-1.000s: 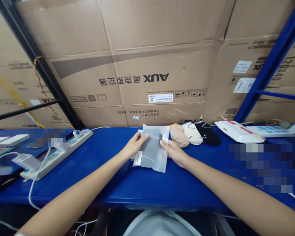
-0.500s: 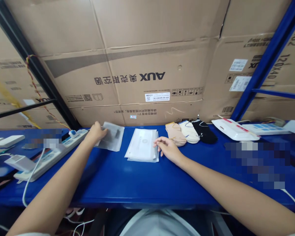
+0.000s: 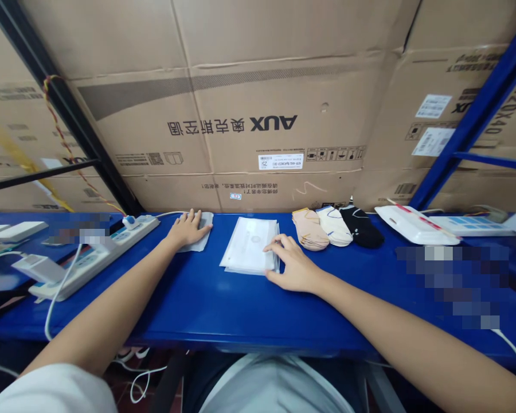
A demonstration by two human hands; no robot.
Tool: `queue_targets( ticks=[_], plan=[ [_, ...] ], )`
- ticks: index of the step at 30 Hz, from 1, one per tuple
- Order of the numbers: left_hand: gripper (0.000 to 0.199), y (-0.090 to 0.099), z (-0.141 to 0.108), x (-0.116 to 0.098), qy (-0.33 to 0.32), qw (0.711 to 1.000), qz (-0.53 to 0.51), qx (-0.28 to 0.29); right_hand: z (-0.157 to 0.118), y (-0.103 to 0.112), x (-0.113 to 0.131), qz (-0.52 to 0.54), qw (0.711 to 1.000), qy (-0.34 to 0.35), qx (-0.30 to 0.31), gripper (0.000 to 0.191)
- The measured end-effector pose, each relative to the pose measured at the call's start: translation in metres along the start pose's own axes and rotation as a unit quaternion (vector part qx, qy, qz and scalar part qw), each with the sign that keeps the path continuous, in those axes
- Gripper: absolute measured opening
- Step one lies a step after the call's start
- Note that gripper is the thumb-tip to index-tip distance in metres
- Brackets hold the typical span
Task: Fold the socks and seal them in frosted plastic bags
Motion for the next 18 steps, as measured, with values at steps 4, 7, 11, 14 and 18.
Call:
queue_targets(
  ticks=[4,7,11,14,18],
  plan=[
    [0.086,0.0,0.008,0.004,-0.035,0.999,0.008,0.01,-0.004,-0.013,0.006,-0.024,0.997,0.022,0.063,0.059],
    [0.084,0.004,0.009,0.003,-0.057,0.998,0.011,-0.002,-0.002,-0.017,0.003,-0.005,0.997,0.034,0.068,0.049],
    [0.063,0.032,-0.004,-0.023,-0.092,0.988,-0.013,-0.125,0.004,-0.023,-0.003,0.024,0.995,0.061,0.081,0.04],
    [0.049,0.066,-0.034,-0.07,-0.178,0.946,-0.121,-0.24,0.006,-0.02,-0.002,0.019,0.994,0.079,0.076,0.036],
    [0.042,0.076,-0.082,-0.158,-0.351,0.901,-0.16,-0.197,0.011,0.006,0.007,-0.046,0.994,0.102,0.014,0.035]
  ],
)
Point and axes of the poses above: each hand's wrist, its own z-axis towards the middle knuckle, its own y-axis out of the back of the hand, x = y × z, the point moved 10 cm from there along z, towards the middle knuckle, and after that the axes turned 3 degrees about z, right-handed, at the moved point
